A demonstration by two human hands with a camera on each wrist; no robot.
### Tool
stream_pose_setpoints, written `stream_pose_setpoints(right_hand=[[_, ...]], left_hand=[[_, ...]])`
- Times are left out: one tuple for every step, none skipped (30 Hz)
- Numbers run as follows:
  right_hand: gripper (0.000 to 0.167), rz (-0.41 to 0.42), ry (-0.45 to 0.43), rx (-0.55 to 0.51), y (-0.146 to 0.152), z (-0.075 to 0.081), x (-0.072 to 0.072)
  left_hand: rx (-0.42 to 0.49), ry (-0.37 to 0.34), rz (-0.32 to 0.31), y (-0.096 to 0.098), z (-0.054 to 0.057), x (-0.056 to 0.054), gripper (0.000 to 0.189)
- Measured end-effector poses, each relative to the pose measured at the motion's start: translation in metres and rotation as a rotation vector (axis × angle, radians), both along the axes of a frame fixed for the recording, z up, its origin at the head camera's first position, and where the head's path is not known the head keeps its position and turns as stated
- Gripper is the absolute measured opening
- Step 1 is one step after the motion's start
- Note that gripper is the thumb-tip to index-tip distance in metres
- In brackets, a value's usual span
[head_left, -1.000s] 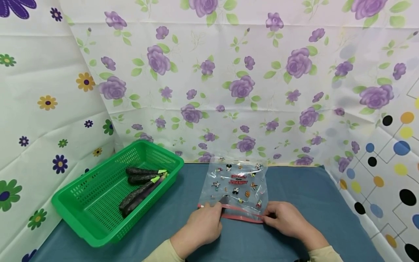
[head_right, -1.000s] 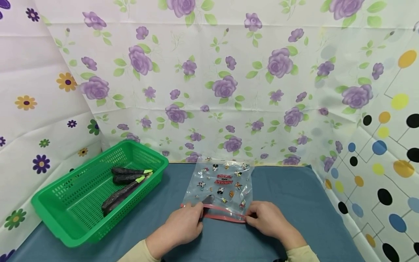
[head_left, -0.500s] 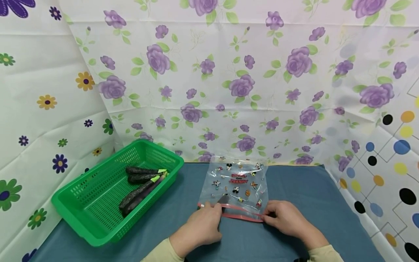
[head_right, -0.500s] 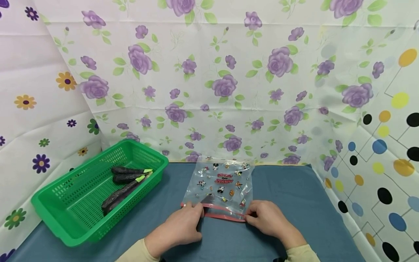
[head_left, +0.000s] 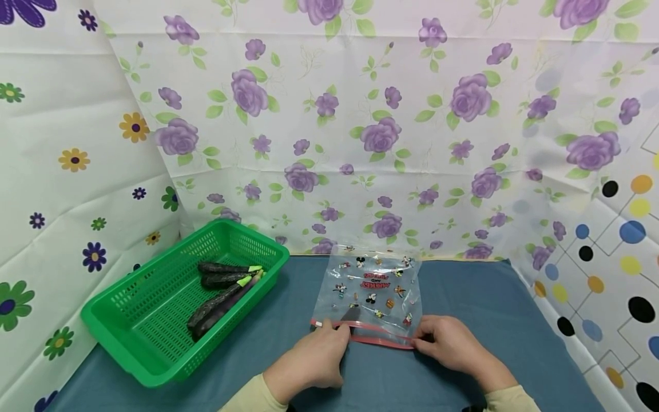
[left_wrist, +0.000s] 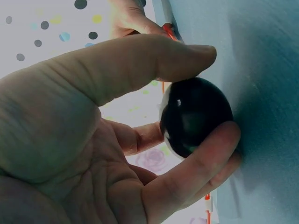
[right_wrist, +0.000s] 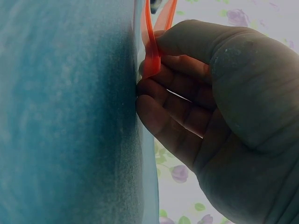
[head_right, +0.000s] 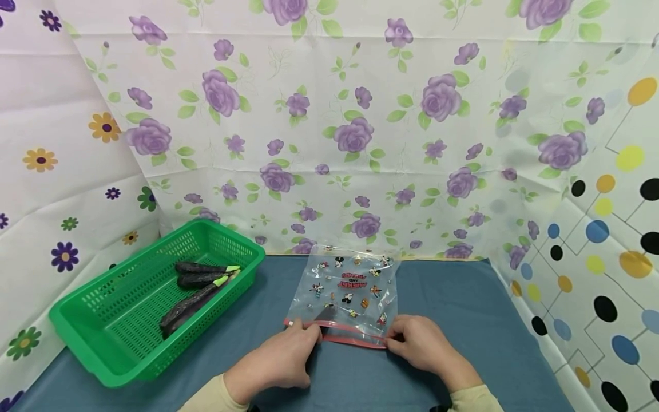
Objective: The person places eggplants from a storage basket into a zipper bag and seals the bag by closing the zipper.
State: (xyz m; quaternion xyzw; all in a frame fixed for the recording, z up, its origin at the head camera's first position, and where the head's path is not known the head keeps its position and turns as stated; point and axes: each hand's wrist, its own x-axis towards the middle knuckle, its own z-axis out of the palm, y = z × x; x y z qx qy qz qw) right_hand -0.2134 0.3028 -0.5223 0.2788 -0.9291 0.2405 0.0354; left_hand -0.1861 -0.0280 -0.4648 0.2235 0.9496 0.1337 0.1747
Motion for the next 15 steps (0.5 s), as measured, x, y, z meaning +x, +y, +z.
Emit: stream_pose_setpoints(right_hand=[[0.02,0.0,0.0,-0.001,-0.0002,0.0003,0.0003],[0.02,0.0,-0.004,-0.002,-0.0002,0.0005,0.0004],[0.02,-0.003,-0.009,-0.001,-0.0004,0.0009,0.0007],[0.02,-0.001,-0.012,-0.002,-0.0005,0.001,0.0009],[0.019,-0.002,-0.018,0.0,-0.0007,0.0013,0.0011],[0.019,0.0,-0.022,-0.001,-0.0008,0.0015,0.0012],[0.018,0.0,-0.023,-0.001,-0.0011,0.0021,0.0016],[0.019,0.0,-0.026,0.0,-0.001,0.0019,0.0014],[0.019,-0.002,-0.025,0.003,-0.0012,0.0021,0.0015],[0.019,0.001,-0.022,0.003,-0.0012,0.0019,0.0014],[0.019,0.0,-0.018,0.005,-0.0012,0.002,0.0013],[0.02,0.002,-0.013,0.005,-0.001,0.0017,0.0011],[0.02,0.004,-0.008,0.006,-0.0009,0.0013,0.0008],[0.02,0.008,-0.004,0.005,-0.0006,0.001,0.0004],[0.02,0.01,0.002,0.007,-0.0007,0.0011,0.0003]], left_hand=[[-0.002,0.0,-0.006,-0.0005,0.0003,0.0004,0.063],[-0.003,-0.001,-0.011,-0.0008,0.0007,0.0007,0.062],[-0.004,-0.004,-0.016,-0.0011,0.0011,0.0009,0.061],[-0.004,-0.007,-0.019,-0.0013,0.0014,0.001,0.059],[-0.003,-0.011,-0.02,-0.0013,0.0018,0.001,0.059],[-0.003,-0.014,-0.02,-0.0013,0.0021,0.001,0.058],[-0.001,-0.014,-0.02,-0.0011,0.0022,0.0007,0.057],[0.003,-0.016,-0.016,-0.0008,0.0025,0.0005,0.057],[0.006,-0.018,-0.01,-0.0003,0.0027,0.0002,0.057],[0.008,-0.02,-0.004,0.0003,0.0029,-0.0001,0.056],[0.009,-0.021,0.003,0.0009,0.0029,-0.0003,0.056],[0.009,-0.022,0.008,0.0015,0.0031,-0.0005,0.056],[0.01,-0.021,0.014,0.0021,0.0031,-0.0008,0.055],[0.011,-0.021,0.019,0.0025,0.0032,-0.0008,0.055],[0.01,-0.018,0.02,0.0028,0.0029,-0.0007,0.054]])
